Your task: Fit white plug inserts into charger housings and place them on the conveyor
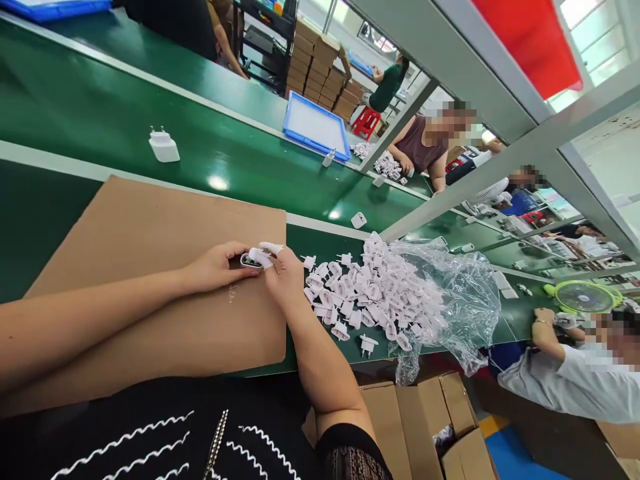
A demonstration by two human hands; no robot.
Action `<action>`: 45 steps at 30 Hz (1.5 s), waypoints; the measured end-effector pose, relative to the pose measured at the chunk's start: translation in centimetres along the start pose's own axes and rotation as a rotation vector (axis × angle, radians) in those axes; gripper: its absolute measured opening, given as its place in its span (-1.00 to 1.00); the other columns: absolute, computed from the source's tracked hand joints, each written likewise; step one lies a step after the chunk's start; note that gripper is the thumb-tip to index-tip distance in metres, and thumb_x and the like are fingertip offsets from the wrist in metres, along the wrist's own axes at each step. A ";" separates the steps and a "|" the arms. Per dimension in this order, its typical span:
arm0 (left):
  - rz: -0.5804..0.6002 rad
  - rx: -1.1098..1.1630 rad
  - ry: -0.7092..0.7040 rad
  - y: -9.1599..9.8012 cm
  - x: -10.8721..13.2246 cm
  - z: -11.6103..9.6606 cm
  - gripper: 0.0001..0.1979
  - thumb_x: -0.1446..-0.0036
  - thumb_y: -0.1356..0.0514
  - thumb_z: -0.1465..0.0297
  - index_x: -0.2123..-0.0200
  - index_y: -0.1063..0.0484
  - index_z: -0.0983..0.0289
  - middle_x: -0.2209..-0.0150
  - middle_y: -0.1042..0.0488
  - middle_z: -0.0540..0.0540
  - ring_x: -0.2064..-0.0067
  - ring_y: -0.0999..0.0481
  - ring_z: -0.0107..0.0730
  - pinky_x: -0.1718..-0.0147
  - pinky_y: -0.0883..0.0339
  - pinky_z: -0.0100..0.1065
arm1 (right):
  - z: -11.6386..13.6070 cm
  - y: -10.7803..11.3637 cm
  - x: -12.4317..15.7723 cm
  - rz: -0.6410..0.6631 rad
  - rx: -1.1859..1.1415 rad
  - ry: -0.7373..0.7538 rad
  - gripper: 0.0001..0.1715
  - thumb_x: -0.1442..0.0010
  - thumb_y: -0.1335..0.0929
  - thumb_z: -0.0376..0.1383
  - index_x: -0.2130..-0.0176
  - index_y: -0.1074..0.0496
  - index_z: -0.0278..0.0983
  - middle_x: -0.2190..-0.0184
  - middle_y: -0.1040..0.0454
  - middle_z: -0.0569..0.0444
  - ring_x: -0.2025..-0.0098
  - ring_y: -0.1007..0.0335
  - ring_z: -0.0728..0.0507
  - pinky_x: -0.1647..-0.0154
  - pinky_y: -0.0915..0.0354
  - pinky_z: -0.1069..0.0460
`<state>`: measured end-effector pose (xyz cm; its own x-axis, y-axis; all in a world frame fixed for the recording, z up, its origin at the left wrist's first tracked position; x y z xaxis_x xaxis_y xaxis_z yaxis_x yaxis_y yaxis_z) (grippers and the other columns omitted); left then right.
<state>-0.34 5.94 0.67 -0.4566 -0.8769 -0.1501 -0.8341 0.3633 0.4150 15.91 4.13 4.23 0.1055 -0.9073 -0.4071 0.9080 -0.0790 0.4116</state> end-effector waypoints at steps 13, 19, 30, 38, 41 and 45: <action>0.021 0.013 -0.131 0.0 0.4 -0.5 -0.44 -0.23 -0.25 0.21 -0.27 -0.35 0.17 0.07 -0.52 0.14 0.05 -0.46 -0.20 0.07 -0.39 -0.26 | 1.2 0.1 0.3 -0.007 0.156 0.139 -0.70 -0.36 -0.37 -0.25 -0.07 -0.50 -0.15 0.07 -0.57 -0.02 0.03 -0.53 -0.17 -0.05 -0.47 -0.09; 0.011 -0.156 -0.057 0.4 0.4 0.0 -0.37 -0.09 -0.36 0.07 -0.17 -0.41 0.19 0.04 -0.46 0.15 0.08 -0.45 -0.16 0.12 -0.38 -0.25 | 0.2 1.3 0.1 -0.081 0.074 0.028 -0.70 -0.31 -0.40 -0.20 -0.03 -0.53 -0.18 0.07 -0.58 -0.01 0.07 -0.55 -0.15 -0.01 -0.49 -0.07; 0.015 -0.109 0.062 1.0 0.2 0.3 -0.54 -0.03 -0.40 0.02 0.18 -0.49 0.24 0.33 -0.37 0.02 0.39 -0.35 -0.38 0.43 -0.20 -0.36 | 1.4 0.3 0.6 -0.011 0.174 0.115 -0.72 -0.35 -0.38 -0.23 -0.05 -0.50 -0.18 0.08 -0.58 -0.01 0.05 -0.53 -0.15 -0.02 -0.47 -0.07; 0.003 -0.069 -0.026 0.5 0.2 -0.2 -0.62 -0.11 -0.34 0.04 0.33 -0.46 0.24 0.38 -0.35 0.00 0.40 -0.32 -0.40 0.42 -0.17 -0.37 | 3.5 -1.2 1.0 0.133 0.494 0.263 -0.69 -0.39 -0.29 -0.33 -0.07 -0.49 -0.21 0.15 -0.54 -0.07 0.10 -0.45 -0.20 0.11 -0.41 -0.06; 0.005 -0.057 -0.034 0.5 0.2 0.1 -0.65 -0.11 -0.35 0.07 0.33 -0.46 0.25 0.36 -0.36 0.00 0.39 -0.34 -0.40 0.40 -0.20 -0.36 | 3.9 -1.6 0.7 0.199 0.573 0.291 -0.66 -0.33 -0.29 -0.42 -0.04 -0.49 -0.21 0.17 -0.54 -0.05 0.12 -0.43 -0.21 0.11 -0.38 -0.07; -0.002 -0.072 -0.031 0.4 0.2 0.3 -0.63 -0.10 -0.35 0.07 0.39 -0.43 0.26 0.38 -0.36 0.00 0.38 -0.35 -0.39 0.40 -0.19 -0.36 | 3.9 -1.7 0.5 0.216 0.611 0.290 -0.56 -0.22 -0.28 -0.54 -0.01 -0.50 -0.22 0.16 -0.55 -0.04 0.11 -0.43 -0.22 0.09 -0.36 -0.07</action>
<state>-0.86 6.00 0.57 -0.4657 -0.8668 -0.1783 -0.8109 0.3373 0.4781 12.81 2.21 6.50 0.4386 -0.7891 -0.4301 0.4733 -0.2040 0.8569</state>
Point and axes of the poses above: each hand's wrist, its own x-axis away from the middle knuckle, its own y-axis out of the back of the hand, z = x × y, the point moved 6 cm from there along -x, towards the middle knuckle
